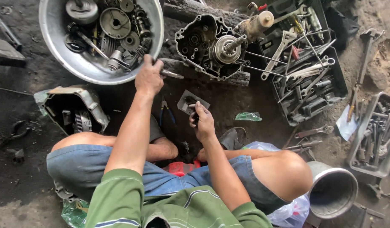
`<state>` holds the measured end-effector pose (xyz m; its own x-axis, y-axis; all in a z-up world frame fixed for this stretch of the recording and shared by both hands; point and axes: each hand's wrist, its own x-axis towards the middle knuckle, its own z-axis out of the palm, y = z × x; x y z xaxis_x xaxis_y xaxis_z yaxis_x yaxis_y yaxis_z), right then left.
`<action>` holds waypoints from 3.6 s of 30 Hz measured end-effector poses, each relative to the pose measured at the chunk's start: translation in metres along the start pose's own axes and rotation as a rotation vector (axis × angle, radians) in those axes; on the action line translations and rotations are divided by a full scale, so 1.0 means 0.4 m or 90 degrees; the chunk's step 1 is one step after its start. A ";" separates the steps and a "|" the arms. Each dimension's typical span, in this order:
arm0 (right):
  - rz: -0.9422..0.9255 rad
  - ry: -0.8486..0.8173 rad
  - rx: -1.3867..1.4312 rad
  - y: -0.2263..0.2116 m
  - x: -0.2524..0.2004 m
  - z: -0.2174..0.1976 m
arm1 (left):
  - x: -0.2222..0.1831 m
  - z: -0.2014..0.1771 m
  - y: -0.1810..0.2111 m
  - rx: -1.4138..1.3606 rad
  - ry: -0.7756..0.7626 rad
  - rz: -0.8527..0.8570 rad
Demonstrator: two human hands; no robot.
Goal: The person sits on the ground and uses pliers to remove a small metal clip from a cylindrical engine component. They then handle the separated parts, rotating and comparing them before placing them on the ground.
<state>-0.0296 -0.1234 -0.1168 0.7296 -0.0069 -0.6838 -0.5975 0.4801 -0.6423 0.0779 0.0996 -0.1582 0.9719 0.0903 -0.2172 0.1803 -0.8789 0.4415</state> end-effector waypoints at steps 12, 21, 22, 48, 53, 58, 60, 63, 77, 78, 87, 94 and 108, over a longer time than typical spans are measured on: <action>-0.153 -0.105 -0.075 0.005 0.044 -0.035 | -0.322 -0.047 0.250 -0.425 -0.277 -0.203; -0.072 -0.234 0.284 -0.105 -0.064 -0.039 | -0.376 -0.230 0.332 -0.957 -0.119 -0.287; -0.078 -0.247 0.287 -0.117 -0.067 -0.033 | -0.382 -0.202 0.332 -0.879 -0.136 -0.259; -0.142 -0.098 0.166 -0.105 -0.097 0.029 | -0.364 -0.123 0.362 -0.941 0.025 -0.124; -0.138 -0.078 0.183 -0.082 -0.082 0.015 | -0.369 -0.094 0.345 -0.932 0.005 -0.115; -0.148 -0.081 0.200 -0.079 -0.083 0.018 | -0.367 -0.089 0.343 -0.947 0.002 -0.110; -0.148 -0.080 0.200 -0.079 -0.086 0.018 | -0.372 -0.095 0.348 -0.952 0.003 -0.115; -0.155 -0.082 0.196 -0.093 -0.101 0.031 | -0.372 -0.093 0.348 -0.961 0.003 -0.126; -0.174 -0.068 0.170 -0.084 -0.109 0.027 | -0.385 -0.044 0.339 -1.008 -0.017 -0.165; -0.174 -0.068 0.166 -0.085 -0.111 0.029 | -0.385 -0.036 0.334 -1.010 -0.021 -0.169; -0.167 -0.061 0.158 -0.076 -0.104 0.018 | -0.379 -0.027 0.318 -0.994 -0.040 -0.174; -0.090 -0.169 0.276 -0.081 -0.079 -0.014 | -0.315 -0.025 0.236 -0.850 -0.147 -0.089; -0.192 -0.090 0.347 -0.227 -0.066 -0.161 | -0.297 0.550 0.329 -0.148 -0.489 -0.081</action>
<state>-0.0159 -0.2233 -0.0627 0.8986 -0.1137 -0.4238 -0.1304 0.8530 -0.5054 -0.0469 -0.1296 -0.2659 0.5824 -0.2377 -0.7773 0.3918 -0.7558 0.5247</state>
